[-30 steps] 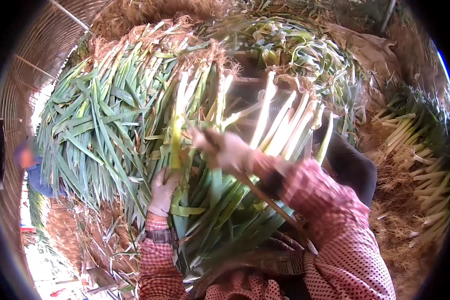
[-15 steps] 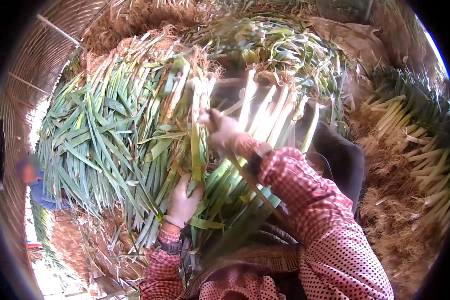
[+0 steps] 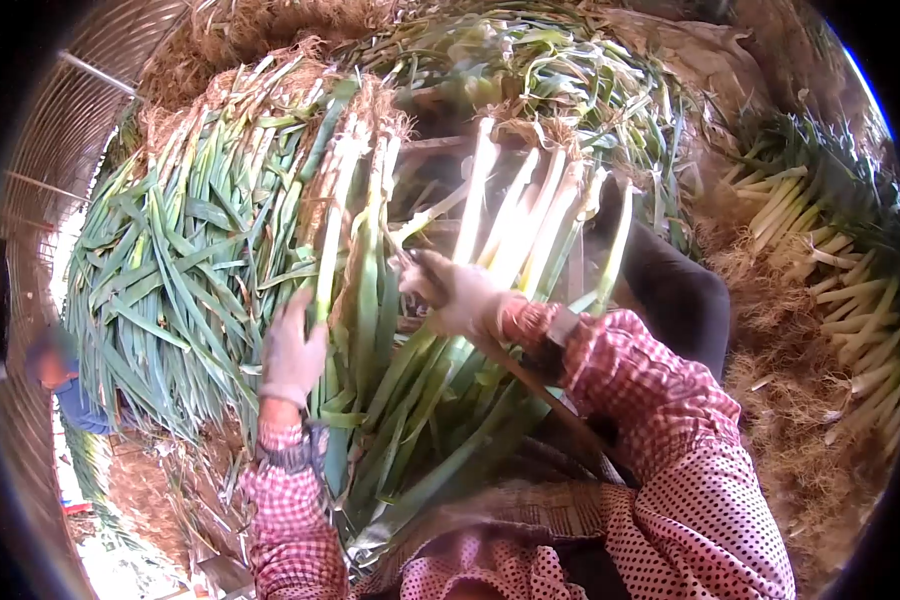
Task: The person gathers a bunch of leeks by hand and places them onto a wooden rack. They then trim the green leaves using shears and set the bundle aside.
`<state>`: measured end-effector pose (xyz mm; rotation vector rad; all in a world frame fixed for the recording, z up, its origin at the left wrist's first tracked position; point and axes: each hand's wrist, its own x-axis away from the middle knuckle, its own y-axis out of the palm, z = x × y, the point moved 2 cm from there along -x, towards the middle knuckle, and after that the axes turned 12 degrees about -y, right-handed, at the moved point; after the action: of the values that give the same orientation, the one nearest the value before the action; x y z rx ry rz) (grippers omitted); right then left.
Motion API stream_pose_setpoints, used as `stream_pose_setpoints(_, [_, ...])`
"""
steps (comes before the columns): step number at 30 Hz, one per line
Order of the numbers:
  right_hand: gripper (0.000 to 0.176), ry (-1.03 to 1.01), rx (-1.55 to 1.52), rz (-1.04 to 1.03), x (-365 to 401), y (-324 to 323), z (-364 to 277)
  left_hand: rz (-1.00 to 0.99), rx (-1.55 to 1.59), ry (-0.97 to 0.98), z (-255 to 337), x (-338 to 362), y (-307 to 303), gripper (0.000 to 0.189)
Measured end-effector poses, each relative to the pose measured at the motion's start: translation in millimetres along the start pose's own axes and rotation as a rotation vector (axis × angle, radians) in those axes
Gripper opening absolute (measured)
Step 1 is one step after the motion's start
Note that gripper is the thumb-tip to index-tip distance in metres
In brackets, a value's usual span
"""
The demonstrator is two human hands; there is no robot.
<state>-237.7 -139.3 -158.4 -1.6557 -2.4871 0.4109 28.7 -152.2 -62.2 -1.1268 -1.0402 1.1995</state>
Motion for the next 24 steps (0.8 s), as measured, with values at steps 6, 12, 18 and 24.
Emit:
stream_pose_setpoints(6, [0.084, 0.059, 0.155, 0.186, -90.7, -12.1, 19.9, -0.113, 0.012, -0.024, 57.5, -77.4, 70.8, 0.024])
stream_pose_setpoints(12, [0.067, 0.211, 0.015, 0.258, -138.0, -42.6, 8.2, 0.077, -0.194, -0.304, 53.1, -115.5, 120.4, 0.034])
stream_pose_setpoints(18, [0.082, 0.024, 0.012, -0.016, -18.1, -55.9, -23.1, -0.292, 0.366, -0.243, 56.1, -86.2, 42.6, 0.042])
stream_pose_setpoints(24, [0.095, 0.139, -0.186, 0.132, 28.7, -64.0, -26.1, -0.106, 0.079, -0.127, 36.3, 2.5, 67.2, 0.027])
